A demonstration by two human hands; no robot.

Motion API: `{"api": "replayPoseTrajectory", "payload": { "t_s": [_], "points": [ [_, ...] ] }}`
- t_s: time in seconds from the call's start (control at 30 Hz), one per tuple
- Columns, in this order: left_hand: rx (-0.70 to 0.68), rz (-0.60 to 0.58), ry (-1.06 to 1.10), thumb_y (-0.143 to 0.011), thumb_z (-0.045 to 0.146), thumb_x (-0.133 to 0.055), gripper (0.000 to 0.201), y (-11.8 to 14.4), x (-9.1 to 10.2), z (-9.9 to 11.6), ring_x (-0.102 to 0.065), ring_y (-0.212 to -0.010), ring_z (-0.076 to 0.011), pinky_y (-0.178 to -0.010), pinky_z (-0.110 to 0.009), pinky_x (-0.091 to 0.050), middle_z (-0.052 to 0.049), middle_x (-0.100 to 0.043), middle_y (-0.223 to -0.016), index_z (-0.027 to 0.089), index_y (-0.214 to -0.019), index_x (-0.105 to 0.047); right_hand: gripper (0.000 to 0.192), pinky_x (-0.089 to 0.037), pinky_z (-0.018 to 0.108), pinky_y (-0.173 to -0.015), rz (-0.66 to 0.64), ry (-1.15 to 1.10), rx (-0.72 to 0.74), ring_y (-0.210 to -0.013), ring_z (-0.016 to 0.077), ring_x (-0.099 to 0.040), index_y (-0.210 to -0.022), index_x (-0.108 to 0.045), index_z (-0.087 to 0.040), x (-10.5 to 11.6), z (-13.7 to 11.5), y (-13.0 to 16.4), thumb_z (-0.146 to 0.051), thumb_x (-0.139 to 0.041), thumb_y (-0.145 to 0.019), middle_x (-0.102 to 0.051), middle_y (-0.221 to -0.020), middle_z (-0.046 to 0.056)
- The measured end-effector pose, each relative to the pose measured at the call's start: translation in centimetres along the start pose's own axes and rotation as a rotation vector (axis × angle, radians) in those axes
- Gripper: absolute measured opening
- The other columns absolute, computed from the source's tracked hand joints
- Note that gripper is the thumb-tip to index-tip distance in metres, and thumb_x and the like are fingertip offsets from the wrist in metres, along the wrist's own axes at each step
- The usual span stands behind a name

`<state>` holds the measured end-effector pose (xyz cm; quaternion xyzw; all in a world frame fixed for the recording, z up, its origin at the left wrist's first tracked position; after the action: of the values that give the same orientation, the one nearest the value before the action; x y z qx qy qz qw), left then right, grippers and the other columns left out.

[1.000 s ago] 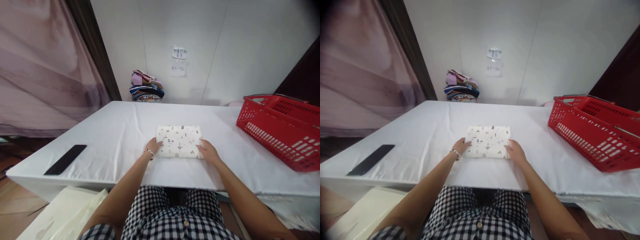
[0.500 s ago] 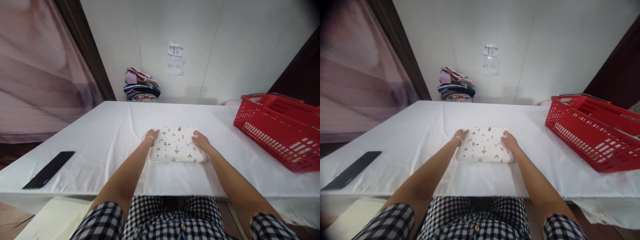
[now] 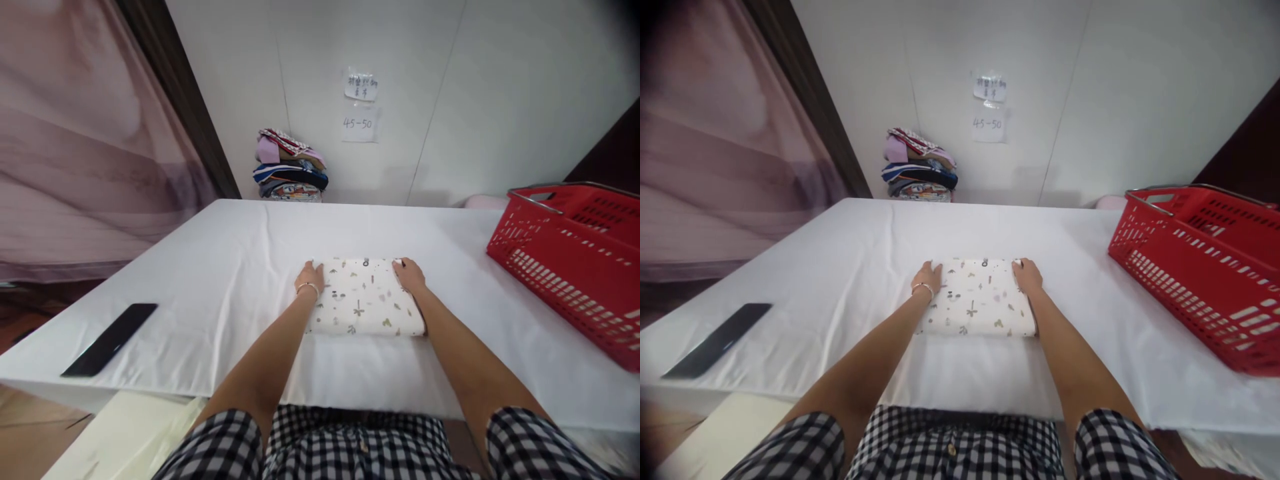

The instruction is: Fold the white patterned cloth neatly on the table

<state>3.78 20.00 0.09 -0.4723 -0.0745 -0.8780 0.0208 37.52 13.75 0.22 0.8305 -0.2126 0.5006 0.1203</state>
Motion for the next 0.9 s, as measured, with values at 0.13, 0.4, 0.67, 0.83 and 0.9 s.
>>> {"api": "replayPoseTrajectory", "payload": {
  "t_s": [0.13,0.4,0.67,0.83,0.9],
  "points": [
    [-0.005,0.029,-0.037,-0.087,0.049,-0.036,0.052,0.1,0.2,0.1,-0.056,-0.108,-0.0281,-0.088,-0.039,-0.041,-0.015,-0.060,-0.117,0.018,-0.129,-0.040,0.040,-0.040,0.028,-0.075,0.030,-0.012,-0.011,-0.094,0.0201,-0.055,-0.107,-0.059,-0.020,0.2,0.1,0.4,-0.045,-0.035,-0.086,-0.060,-0.107,0.009],
    [-0.016,-0.009,-0.025,-0.089,0.045,-0.031,0.055,0.5,0.2,0.2,-0.055,-0.109,-0.0273,-0.090,-0.039,-0.041,-0.011,-0.057,-0.121,0.024,-0.139,-0.026,0.042,-0.040,0.030,-0.076,0.026,-0.024,-0.027,-0.094,0.0213,-0.054,-0.108,-0.058,-0.020,0.1,0.1,0.5,-0.047,-0.034,-0.086,-0.059,-0.107,0.010],
    [-0.150,0.007,-0.071,-0.089,0.033,-0.034,0.049,0.3,0.4,1.3,-0.044,-0.119,-0.0245,-0.093,-0.035,-0.040,-0.008,-0.035,-0.140,0.026,-0.137,-0.030,0.043,-0.039,0.033,-0.084,0.022,-0.054,0.010,-0.100,0.0218,-0.053,-0.114,-0.056,-0.022,0.0,0.1,0.5,-0.046,-0.033,-0.086,-0.057,-0.113,0.008],
    [-0.440,-0.031,-0.165,-0.085,0.023,-0.043,0.036,-0.7,0.0,4.2,-0.030,-0.128,-0.0237,-0.103,-0.038,-0.031,-0.003,-0.037,-0.140,0.027,-0.119,-0.053,0.043,-0.039,0.033,-0.087,0.042,-0.084,0.026,-0.101,0.0216,-0.053,-0.114,-0.056,-0.022,-0.1,0.4,0.4,-0.046,-0.034,-0.085,-0.058,-0.115,0.007],
    [-0.478,-0.090,-0.116,-0.086,0.025,-0.043,0.032,-1.1,-0.6,4.5,-0.036,-0.124,-0.0214,-0.104,-0.036,-0.030,-0.002,-0.050,-0.130,0.027,-0.115,-0.056,0.043,-0.039,0.033,-0.087,0.052,-0.096,0.031,-0.100,0.0213,-0.053,-0.113,-0.057,-0.022,0.0,0.5,0.4,-0.046,-0.035,-0.085,-0.058,-0.114,0.007]
  ]
}}
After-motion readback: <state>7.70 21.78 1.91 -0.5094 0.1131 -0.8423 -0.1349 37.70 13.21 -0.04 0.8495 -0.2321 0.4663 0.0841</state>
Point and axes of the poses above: each hand's wrist, its own y-axis away from the middle knuckle, its own x-axis out of the back of the hand, z = x × y, the point moved 9 cm from there along -y, towards the middle knuckle
